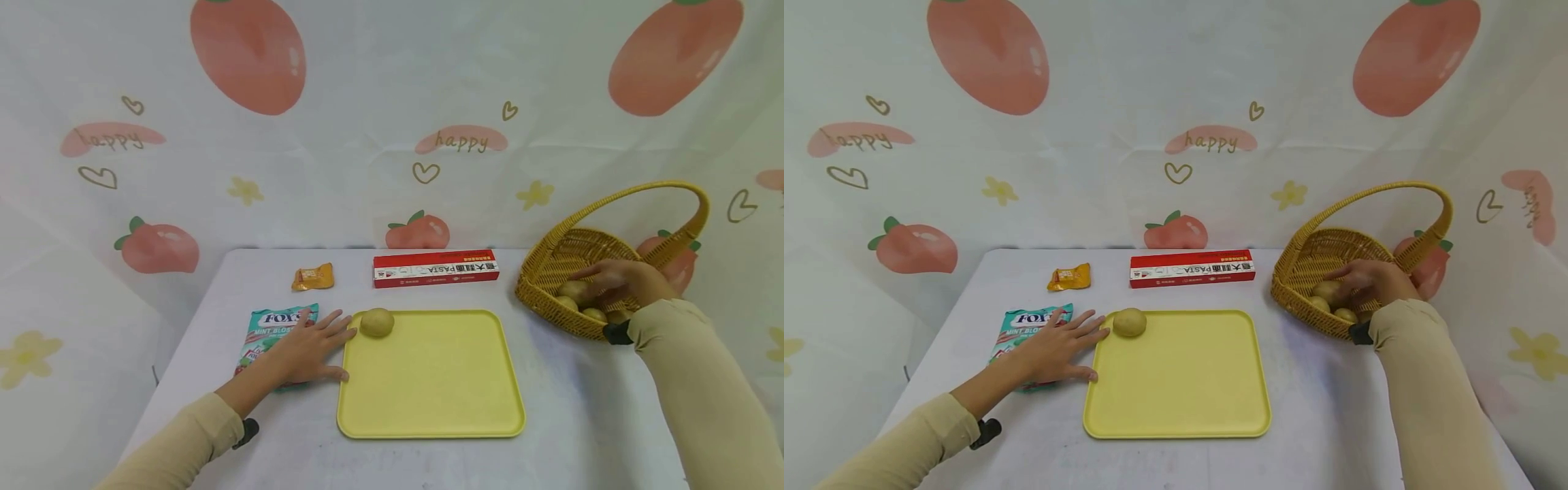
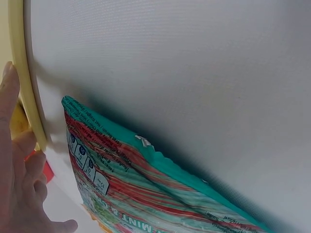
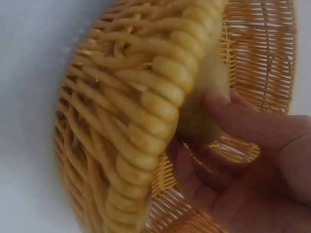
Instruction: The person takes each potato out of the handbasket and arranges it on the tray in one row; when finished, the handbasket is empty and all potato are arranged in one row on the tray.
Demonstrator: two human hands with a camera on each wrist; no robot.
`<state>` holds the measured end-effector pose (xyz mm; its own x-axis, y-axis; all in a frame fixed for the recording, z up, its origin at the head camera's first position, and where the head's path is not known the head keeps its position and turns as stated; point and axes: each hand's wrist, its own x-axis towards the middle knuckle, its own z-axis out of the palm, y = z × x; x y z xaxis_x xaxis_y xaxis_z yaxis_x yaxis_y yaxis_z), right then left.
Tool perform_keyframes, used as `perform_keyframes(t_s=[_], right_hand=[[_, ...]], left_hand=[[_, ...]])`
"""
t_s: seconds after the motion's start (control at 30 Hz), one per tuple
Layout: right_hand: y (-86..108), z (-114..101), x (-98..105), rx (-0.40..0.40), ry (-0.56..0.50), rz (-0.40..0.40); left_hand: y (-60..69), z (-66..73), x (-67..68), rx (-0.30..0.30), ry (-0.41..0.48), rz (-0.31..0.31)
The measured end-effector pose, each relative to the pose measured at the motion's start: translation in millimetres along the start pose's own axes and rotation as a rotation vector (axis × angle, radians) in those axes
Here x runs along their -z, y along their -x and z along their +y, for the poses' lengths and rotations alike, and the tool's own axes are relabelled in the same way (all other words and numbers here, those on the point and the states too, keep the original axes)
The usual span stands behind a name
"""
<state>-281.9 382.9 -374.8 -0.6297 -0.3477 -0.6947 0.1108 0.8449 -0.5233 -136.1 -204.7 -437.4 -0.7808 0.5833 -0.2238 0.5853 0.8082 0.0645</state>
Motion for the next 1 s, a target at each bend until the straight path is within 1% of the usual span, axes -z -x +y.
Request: perform_keyframes(t_s=[0.13, 0.23, 0.33, 0.4, 0.47, 0.63, 0.77, 0.83, 0.9, 1.0], right_hand=[[-0.9, 0, -1, 0.033, 0.054, 0.053], [1.2, 1, -3, 0.071, 0.111, 0.111], [3.9, 3, -4, 0.106, 0.119, 0.149], [6.5, 3, -3, 0.141, 0.15, 0.173], [10.0, 3, -1, 0.165, 0.13, 0.187], [28.4, 0, 2, 0.238, 0.159, 0.252], [46.0, -5, 1, 0.314, 0.223, 0.293], [54.0, -9, 0, 0.346, 0.231, 0.308], [60.7, -13, -1, 0.4, 0.255, 0.326], [68.8, -19, -6, 0.483, 0.283, 0.326]], left_hand=[[0.4, -0.1, -0.2, -0.004, 0.004, 0.006], [0.1, 0.1, -0.2, -0.006, 0.007, 0.005], [0.4, 0.4, -0.1, -0.005, 0.011, 0.004], [1.0, 0.6, -0.3, -0.001, 0.012, 0.003], [1.4, 0.7, -0.3, 0.004, 0.012, 0.001], [1.4, 1.1, 0.2, 0.003, 0.004, -0.001], [2.1, 0.8, 0.4, -0.002, -0.015, 0.001], [2.5, 0.7, 0.6, -0.005, -0.017, 0.005], [2.8, 0.7, 0.9, -0.008, -0.011, 0.011], [2.9, 1.3, 1.5, -0.018, -0.002, 0.019]])
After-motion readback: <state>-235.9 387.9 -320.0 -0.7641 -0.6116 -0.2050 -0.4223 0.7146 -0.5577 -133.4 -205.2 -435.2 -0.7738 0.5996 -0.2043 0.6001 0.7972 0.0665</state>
